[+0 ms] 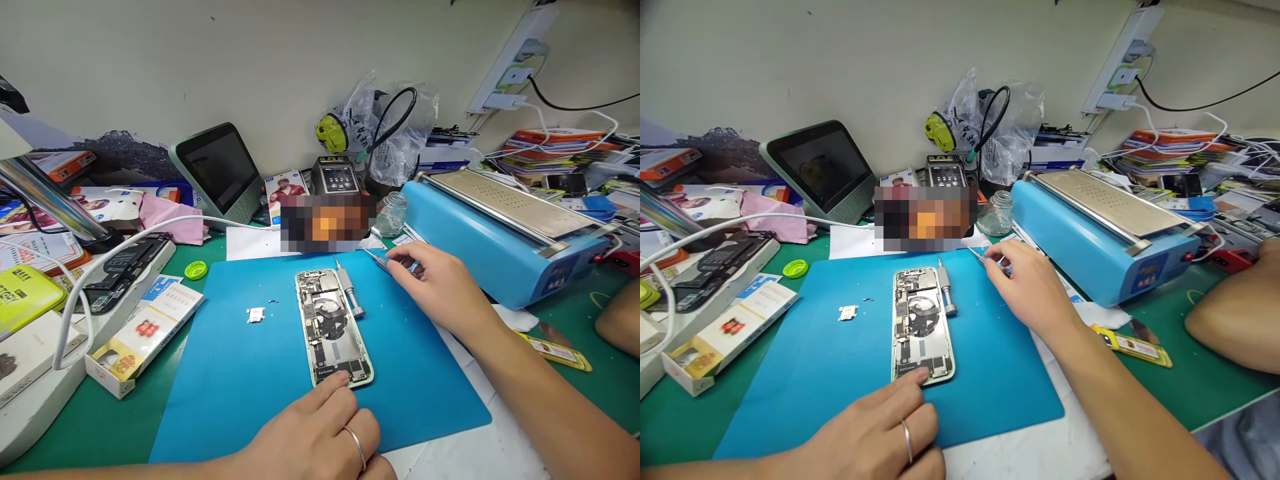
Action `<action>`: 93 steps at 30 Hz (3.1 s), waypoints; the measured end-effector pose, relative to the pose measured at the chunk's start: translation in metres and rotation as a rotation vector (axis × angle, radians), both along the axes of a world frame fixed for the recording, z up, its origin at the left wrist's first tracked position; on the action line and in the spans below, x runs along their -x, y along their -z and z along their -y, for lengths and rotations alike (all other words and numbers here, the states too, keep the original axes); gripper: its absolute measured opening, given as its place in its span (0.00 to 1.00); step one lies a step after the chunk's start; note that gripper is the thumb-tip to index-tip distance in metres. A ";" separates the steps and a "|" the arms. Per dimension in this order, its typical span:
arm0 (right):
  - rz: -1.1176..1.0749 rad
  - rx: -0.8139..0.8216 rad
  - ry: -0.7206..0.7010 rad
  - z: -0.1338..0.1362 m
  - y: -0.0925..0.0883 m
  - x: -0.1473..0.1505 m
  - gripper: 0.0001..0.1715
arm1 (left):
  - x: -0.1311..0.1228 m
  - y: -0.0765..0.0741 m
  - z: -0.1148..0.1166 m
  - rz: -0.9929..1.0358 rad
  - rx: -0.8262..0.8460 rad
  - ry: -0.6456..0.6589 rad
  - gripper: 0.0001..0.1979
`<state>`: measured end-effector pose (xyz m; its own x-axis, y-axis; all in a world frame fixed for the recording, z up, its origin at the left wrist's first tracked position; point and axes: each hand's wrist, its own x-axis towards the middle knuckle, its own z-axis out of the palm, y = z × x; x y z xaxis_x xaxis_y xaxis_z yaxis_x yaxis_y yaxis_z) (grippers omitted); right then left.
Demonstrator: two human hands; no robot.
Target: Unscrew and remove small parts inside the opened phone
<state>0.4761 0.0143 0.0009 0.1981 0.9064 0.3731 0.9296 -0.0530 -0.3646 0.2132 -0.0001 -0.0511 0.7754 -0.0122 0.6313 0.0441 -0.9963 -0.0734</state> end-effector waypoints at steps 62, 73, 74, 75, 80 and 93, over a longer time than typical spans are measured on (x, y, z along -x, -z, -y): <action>0.005 0.388 0.040 0.016 -0.016 -0.049 0.21 | -0.003 -0.001 0.002 0.051 0.087 0.011 0.17; -0.132 0.158 0.102 0.009 -0.023 -0.026 0.17 | -0.002 0.002 0.001 0.043 0.090 0.005 0.17; -0.162 0.155 0.108 0.008 -0.022 -0.019 0.17 | -0.002 0.000 0.001 0.042 0.091 0.007 0.17; -0.193 0.156 0.099 0.006 -0.020 -0.012 0.17 | -0.002 -0.001 0.001 0.045 0.092 0.006 0.17; -0.279 0.172 0.023 -0.002 -0.004 0.011 0.19 | 0.000 -0.006 0.001 0.045 0.110 0.026 0.17; -0.227 0.134 -0.085 -0.020 0.009 0.027 0.14 | 0.001 -0.010 0.002 0.011 0.087 0.069 0.19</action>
<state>0.4490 0.0339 -0.0080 0.1837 0.9618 0.2032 0.8283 -0.0401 -0.5589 0.2119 -0.0022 -0.0406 0.7677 -0.0097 0.6407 -0.0241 -0.9996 0.0136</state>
